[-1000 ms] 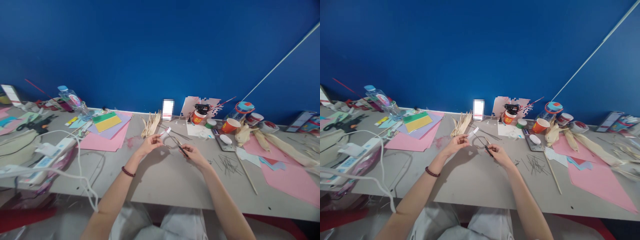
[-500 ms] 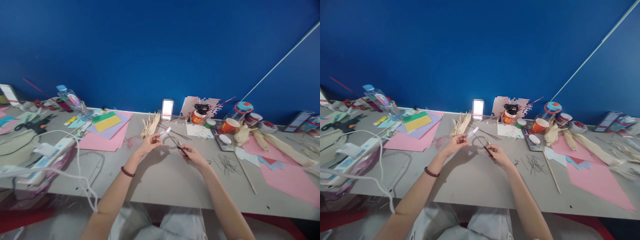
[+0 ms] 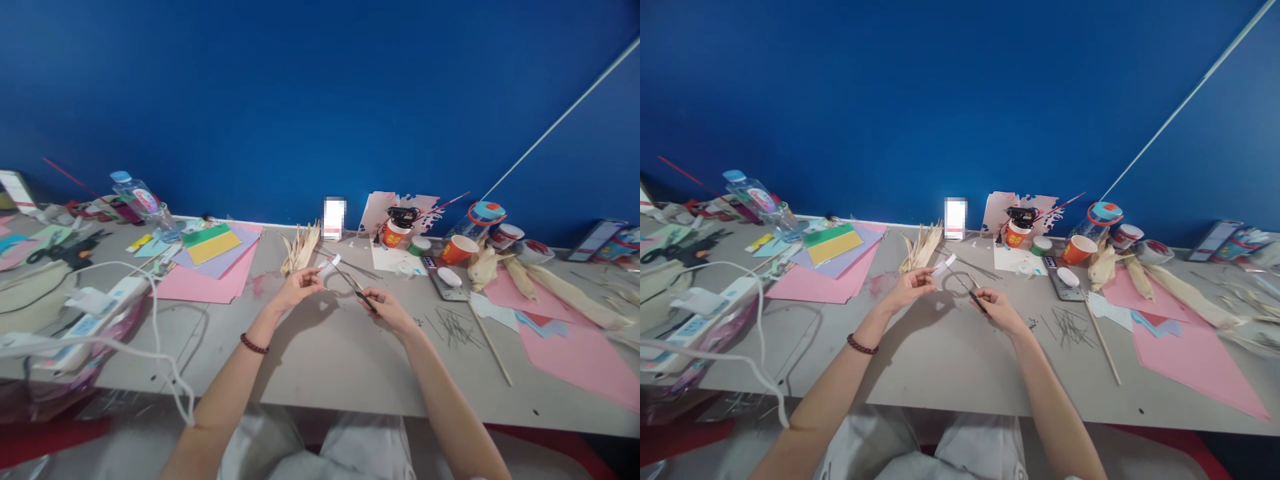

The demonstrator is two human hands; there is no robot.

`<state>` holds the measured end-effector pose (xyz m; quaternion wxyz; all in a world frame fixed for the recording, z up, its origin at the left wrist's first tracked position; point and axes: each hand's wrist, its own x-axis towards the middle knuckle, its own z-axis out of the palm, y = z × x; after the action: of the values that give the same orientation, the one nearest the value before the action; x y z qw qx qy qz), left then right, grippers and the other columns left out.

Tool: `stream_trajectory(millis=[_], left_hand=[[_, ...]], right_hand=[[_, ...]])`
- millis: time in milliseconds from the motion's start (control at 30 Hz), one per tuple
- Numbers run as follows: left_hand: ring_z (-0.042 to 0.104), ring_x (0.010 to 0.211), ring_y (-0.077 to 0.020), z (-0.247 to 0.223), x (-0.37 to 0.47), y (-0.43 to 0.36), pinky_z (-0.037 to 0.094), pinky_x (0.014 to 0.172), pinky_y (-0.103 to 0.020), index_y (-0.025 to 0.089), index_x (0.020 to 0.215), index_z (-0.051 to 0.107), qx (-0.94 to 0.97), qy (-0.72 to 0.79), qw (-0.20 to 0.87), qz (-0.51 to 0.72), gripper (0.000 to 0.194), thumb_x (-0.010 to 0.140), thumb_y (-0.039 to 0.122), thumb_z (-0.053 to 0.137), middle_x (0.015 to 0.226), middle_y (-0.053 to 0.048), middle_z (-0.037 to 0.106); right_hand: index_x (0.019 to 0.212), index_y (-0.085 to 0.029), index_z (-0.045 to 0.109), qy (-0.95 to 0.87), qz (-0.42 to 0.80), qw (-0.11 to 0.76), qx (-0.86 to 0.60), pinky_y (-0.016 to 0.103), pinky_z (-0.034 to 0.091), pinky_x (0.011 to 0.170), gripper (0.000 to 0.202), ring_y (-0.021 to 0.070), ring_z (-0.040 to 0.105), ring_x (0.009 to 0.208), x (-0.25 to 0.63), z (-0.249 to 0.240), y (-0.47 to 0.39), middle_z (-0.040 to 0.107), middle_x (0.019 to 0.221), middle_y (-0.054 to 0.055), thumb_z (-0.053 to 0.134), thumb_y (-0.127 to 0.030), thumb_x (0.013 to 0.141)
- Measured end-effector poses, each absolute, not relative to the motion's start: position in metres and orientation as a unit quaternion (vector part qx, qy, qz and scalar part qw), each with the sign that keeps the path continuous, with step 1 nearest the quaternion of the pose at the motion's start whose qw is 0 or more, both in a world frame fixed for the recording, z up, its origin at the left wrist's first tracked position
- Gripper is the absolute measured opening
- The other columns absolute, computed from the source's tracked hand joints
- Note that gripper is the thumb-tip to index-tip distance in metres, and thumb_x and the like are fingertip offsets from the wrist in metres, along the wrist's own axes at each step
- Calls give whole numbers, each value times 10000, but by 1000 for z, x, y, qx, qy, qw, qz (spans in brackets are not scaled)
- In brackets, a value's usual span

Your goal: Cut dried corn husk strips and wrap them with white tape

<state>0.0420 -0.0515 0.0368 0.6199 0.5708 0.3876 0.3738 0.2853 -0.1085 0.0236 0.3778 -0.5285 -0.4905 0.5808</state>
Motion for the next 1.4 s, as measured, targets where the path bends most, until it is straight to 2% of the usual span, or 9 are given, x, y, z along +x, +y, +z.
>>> stream_trajectory(millis=[267,433,633,767,967,1100,1200,1300,1400], left_hand=[[593,752,-133,35,43,-51,456,754,-286,129,1092,543,577,408,603,370,507,640,274,721,774,-27,638],[594,735,-130,30,44,-49,451,748,-284,116,1084,538,577,403,603,376,503,640,277,712,769,-26,637],[593,721,-131,28,45,-48,454,740,-282,106,1088,539,588,410,594,365,511,639,271,717,763,-26,639],[599,721,-132,28,46,-48,455,749,-285,102,1103,534,582,411,599,364,543,628,278,731,758,-19,637],[597,721,-122,28,47,-49,453,736,-269,105,1101,530,569,401,615,370,550,619,264,742,757,-7,631],[605,734,-127,28,49,-51,454,747,-273,111,1092,538,569,395,615,375,534,623,265,742,746,-3,631],[603,706,-127,27,51,-51,461,734,-275,114,1017,572,564,400,615,380,486,593,261,761,719,-4,632],[600,692,-124,28,51,-51,466,723,-270,117,899,606,555,402,608,400,391,580,274,767,722,-13,630],[601,694,-115,32,50,-52,461,733,-264,122,926,598,538,401,614,415,394,596,271,756,721,-4,623]], right_hand=[[730,-181,563,-489,560,388,-545,204,188,406,362,55,310,418,284,18,-106,427,505,-65,676,-515,644],[769,-192,572,-552,506,378,-545,209,332,505,291,99,474,563,282,21,-107,564,637,-20,650,-457,677],[869,-202,553,-645,331,337,-601,244,374,555,251,136,506,615,284,26,-109,604,739,3,583,-403,722],[927,-211,553,-676,176,315,-642,284,413,656,287,177,549,763,281,25,-113,613,915,41,584,-385,701],[982,-221,508,-696,64,299,-649,302,418,674,320,219,527,883,268,27,-119,598,974,52,564,-377,708],[996,-209,491,-705,47,296,-643,337,412,745,333,236,506,907,265,30,-121,592,992,65,559,-375,715],[1009,-190,483,-686,48,304,-660,359,404,773,362,250,502,909,272,30,-119,588,996,90,543,-420,736],[1009,-177,480,-636,72,326,-695,348,408,742,421,242,520,861,289,27,-112,591,946,94,522,-505,749],[924,-196,513,-621,141,308,-707,300,403,651,383,206,540,725,303,21,-104,597,772,40,505,-539,752]])
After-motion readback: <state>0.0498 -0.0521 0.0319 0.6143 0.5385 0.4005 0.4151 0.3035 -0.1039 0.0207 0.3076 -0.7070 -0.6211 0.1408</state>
